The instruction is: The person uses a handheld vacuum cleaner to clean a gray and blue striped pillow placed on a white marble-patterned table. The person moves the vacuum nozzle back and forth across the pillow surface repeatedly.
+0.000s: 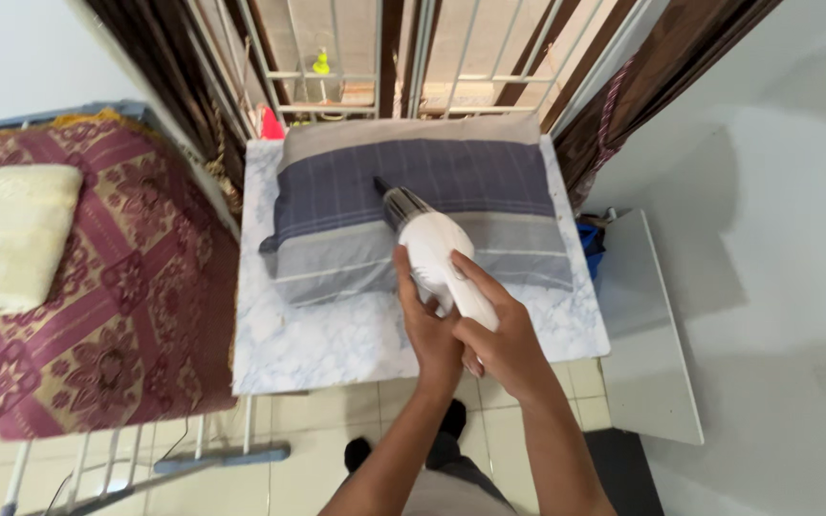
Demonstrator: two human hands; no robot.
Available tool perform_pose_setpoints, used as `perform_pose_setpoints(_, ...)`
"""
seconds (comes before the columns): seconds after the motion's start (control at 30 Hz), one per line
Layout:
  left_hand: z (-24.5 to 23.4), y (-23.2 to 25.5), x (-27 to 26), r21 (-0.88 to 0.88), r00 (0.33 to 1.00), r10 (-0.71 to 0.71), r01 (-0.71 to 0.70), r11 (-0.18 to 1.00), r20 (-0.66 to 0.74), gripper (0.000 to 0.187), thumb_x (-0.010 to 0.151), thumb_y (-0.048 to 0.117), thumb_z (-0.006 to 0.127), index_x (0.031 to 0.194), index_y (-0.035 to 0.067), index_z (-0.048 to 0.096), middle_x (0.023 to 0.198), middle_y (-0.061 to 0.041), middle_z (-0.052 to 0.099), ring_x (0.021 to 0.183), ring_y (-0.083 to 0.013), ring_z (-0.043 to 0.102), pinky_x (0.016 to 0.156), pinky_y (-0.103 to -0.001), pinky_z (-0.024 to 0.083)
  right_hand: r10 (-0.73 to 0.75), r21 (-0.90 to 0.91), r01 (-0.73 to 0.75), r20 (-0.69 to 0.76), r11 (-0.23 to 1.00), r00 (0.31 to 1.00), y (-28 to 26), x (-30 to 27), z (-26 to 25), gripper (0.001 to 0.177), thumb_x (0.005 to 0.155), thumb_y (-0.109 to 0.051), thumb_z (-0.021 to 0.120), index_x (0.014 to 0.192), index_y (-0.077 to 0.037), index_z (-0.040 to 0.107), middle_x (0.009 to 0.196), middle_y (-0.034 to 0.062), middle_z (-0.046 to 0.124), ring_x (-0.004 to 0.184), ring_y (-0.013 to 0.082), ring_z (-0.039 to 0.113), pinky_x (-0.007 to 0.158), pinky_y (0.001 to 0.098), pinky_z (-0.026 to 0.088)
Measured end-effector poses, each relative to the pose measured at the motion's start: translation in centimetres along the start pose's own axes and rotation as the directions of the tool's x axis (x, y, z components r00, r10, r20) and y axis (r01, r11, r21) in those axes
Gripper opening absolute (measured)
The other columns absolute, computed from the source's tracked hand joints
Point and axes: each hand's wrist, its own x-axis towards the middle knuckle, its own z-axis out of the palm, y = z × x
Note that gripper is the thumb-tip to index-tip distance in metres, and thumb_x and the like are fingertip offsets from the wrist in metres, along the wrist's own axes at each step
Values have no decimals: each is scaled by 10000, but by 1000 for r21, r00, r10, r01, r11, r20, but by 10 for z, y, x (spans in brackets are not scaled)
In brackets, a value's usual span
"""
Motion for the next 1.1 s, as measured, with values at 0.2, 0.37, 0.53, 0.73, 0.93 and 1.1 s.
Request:
perform_pose_setpoints(0.2, -77, -23, 15, -145, 993, -56, 41, 989, -101, 981, 785, -121, 629, 1620, 157, 194, 1660, -149, 259, 1366, -362, 534, 1031, -421, 593, 26, -69, -18, 111, 997, 993, 17, 9, 74, 765, 771, 33, 530, 1510, -169, 523, 803, 125, 674, 410, 95, 494, 387, 277, 429)
perform_pose_setpoints(0.37, -128, -45, 21, -112, 980, -8, -15, 994, -201, 925, 831, -119, 608, 1627, 126, 207, 1643, -173, 302, 1380, -347, 514, 1050, -412, 563, 39, -105, -18, 204, 994, 978, 30, 15, 120, 736, 784, -5, 527, 1499, -176, 522, 927, 134, 703, 430, 101, 513, 408, 283, 457)
perform_pose_setpoints(0.53, -148, -44, 12, -50, 948, -28, 13, 999, -317, 931, 816, -125, 625, 1607, 116, 196, 1650, -168, 261, 1406, -335, 464, 1058, -405, 527, 118, -157, -86, 206, 984, 971, 33, 11, 142, 749, 746, -8, 536, 1476, -176, 570, 938, 155, 709, 455, 108, 526, 419, 282, 459)
perform_pose_setpoints(0.73, -133, -14, 4, -130, 969, -52, 21, 991, -240, 964, 797, -96, 636, 1623, 142, 201, 1668, -150, 287, 1365, -340, 522, 998, -391, 573, 21, -180, 3, 128, 984, 992, 21, -9, 129, 752, 742, 0, 527, 1467, -195, 576, 1073, 133, 710, 492, 87, 551, 424, 262, 470)
perform_pose_setpoints(0.93, -79, -3, 11, -100, 999, 50, -50, 994, 0, 1047, 754, -124, 734, 1611, 158, 203, 1646, -185, 277, 1438, -340, 431, 1039, -414, 569, -138, -151, 124, -82, 981, 987, 12, -24, 87, 755, 749, 13, 539, 1478, -182, 531, 1292, 137, 632, 493, 88, 570, 396, 246, 486)
perform_pose_setpoints(1.1, -18, -14, 0, -181, 954, -23, 81, 980, 300, 1062, 766, -161, 678, 1629, 200, 175, 1628, -195, 296, 1394, -355, 501, 1084, -444, 553, -91, -149, 35, -391, 988, 916, 20, -32, 42, 736, 796, 14, 570, 1500, -192, 514, 1270, 165, 675, 523, 76, 606, 399, 233, 502)
